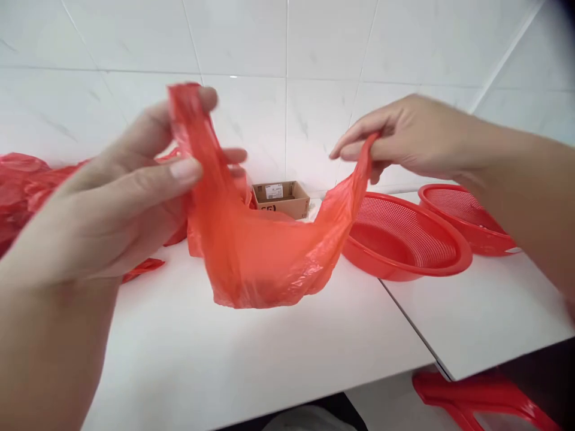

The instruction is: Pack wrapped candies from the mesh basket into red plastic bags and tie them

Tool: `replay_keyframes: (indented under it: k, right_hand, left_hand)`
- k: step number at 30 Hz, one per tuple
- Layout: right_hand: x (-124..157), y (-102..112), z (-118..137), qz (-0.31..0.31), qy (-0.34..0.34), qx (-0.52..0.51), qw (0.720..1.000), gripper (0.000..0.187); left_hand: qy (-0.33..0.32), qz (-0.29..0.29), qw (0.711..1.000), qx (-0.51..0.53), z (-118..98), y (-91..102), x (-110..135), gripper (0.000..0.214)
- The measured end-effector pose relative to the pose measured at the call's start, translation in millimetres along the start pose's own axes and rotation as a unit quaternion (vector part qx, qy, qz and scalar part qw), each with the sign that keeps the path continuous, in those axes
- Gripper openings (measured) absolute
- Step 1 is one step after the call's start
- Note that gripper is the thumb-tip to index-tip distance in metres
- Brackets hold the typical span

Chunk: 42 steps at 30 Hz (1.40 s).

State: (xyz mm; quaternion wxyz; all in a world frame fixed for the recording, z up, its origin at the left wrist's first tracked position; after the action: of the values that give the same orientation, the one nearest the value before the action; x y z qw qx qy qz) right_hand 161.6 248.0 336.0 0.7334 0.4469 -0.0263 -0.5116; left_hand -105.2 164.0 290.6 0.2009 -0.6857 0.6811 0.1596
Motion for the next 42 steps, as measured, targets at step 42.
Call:
replay_keyframes:
  k: [42]
  right_hand:
    - [9.6, -171.9, -16.9, 0.195, -0.027, -0.276, 0.941, 0.025]
  left_hand:
    - [-0.145, 0.095, 0.844, -0.507, 40.6, -64.3, -3.3, 0.023]
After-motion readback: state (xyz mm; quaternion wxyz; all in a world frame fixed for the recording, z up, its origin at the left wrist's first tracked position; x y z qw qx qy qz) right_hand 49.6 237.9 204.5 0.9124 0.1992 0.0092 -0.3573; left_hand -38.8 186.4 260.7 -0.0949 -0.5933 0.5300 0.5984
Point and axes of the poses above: each hand's wrist, its own x-axis away from the middle knuckle, its own y-axis out of the back of the hand, z = x × y, the point moved 9 cm from there along -x, towards the middle knuckle, and after that the axes turned 3 degrees about -y, right-handed, at the moved point
